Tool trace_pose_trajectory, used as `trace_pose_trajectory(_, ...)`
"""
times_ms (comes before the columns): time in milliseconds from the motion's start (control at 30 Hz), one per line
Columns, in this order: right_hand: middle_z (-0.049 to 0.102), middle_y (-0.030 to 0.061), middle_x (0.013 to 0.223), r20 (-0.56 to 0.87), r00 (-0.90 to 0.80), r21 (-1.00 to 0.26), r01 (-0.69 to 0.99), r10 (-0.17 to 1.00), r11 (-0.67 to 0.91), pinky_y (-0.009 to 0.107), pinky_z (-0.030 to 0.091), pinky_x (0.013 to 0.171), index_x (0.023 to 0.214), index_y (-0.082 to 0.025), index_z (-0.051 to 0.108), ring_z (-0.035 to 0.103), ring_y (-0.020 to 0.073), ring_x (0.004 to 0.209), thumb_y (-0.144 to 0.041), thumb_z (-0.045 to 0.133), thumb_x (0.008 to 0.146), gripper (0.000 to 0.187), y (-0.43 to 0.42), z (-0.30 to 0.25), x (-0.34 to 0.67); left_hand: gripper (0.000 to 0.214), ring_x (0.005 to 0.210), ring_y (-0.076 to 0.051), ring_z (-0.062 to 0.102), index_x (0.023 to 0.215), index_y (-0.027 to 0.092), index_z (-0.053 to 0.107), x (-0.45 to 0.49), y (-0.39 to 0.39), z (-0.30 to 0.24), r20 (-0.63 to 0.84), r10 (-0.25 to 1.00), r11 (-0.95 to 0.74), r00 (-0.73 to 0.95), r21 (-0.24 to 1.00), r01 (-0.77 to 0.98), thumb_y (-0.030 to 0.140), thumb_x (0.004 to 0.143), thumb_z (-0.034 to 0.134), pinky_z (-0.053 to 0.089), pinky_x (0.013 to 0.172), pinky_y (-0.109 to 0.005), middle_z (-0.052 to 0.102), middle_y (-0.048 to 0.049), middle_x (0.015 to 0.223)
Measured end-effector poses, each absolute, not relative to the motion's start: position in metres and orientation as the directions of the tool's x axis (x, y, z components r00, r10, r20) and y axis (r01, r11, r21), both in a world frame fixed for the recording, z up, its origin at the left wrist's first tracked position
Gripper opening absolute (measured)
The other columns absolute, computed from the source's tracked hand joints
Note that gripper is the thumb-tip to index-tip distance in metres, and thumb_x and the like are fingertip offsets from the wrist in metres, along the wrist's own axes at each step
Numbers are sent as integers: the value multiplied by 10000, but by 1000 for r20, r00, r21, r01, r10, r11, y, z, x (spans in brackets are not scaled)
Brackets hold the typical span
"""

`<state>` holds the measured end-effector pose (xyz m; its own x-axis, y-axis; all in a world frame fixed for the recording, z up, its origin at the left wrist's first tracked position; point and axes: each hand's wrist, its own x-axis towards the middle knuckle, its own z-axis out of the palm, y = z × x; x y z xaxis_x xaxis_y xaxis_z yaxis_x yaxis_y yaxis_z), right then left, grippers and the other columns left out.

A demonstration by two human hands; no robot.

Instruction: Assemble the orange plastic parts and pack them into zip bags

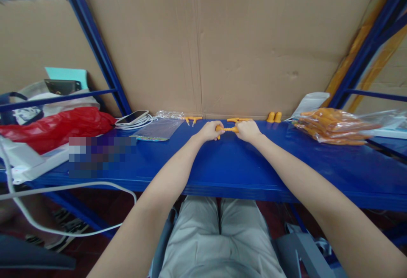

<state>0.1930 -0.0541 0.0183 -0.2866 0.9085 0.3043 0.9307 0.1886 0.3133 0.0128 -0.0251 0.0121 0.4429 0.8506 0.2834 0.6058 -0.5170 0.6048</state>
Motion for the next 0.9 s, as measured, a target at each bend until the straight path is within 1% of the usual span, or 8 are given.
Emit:
trace_pose_trajectory(167, 731, 200, 1068, 309, -287, 322, 929, 906, 185, 365, 479, 869, 1131, -98, 693, 681, 288, 1055, -225, 450, 927, 342, -52, 17, 195, 40, 414, -70, 574, 861, 144, 621, 12, -24, 11, 303, 835, -540, 459, 613, 577, 137, 841, 654, 435, 459, -158, 618, 52, 548)
trace_pose_trajectory(367, 726, 206, 1083, 302, -280, 312, 932, 911, 183, 373, 478, 878, 1145, -97, 687, 680, 294, 1063, -236, 444, 942, 346, -52, 17, 195, 37, 407, -69, 571, 832, 139, 623, 12, -24, 11, 314, 829, -550, 462, 606, 575, 154, 842, 656, 435, 455, -158, 632, 41, 550)
trace_pose_trajectory(600, 723, 208, 1092, 301, -273, 296, 938, 914, 183, 380, 490, 874, 1168, -99, 676, 676, 304, 1075, -253, 452, 945, 352, -52, 16, 194, 89, 412, -77, 586, 815, 126, 628, 12, -23, 11, 318, 830, -551, 459, 598, 582, 203, 843, 662, 441, 452, -153, 631, 28, 526)
trace_pose_trajectory(900, 719, 204, 1108, 300, -285, 301, 934, 910, 193, 381, 496, 863, 1157, -95, 667, 679, 305, 1065, -228, 443, 942, 338, -58, 20, 191, 83, 408, -76, 571, 780, 135, 608, 15, -26, 13, 310, 855, -513, 416, 622, 591, 167, 832, 665, 419, 434, -148, 588, 48, 489)
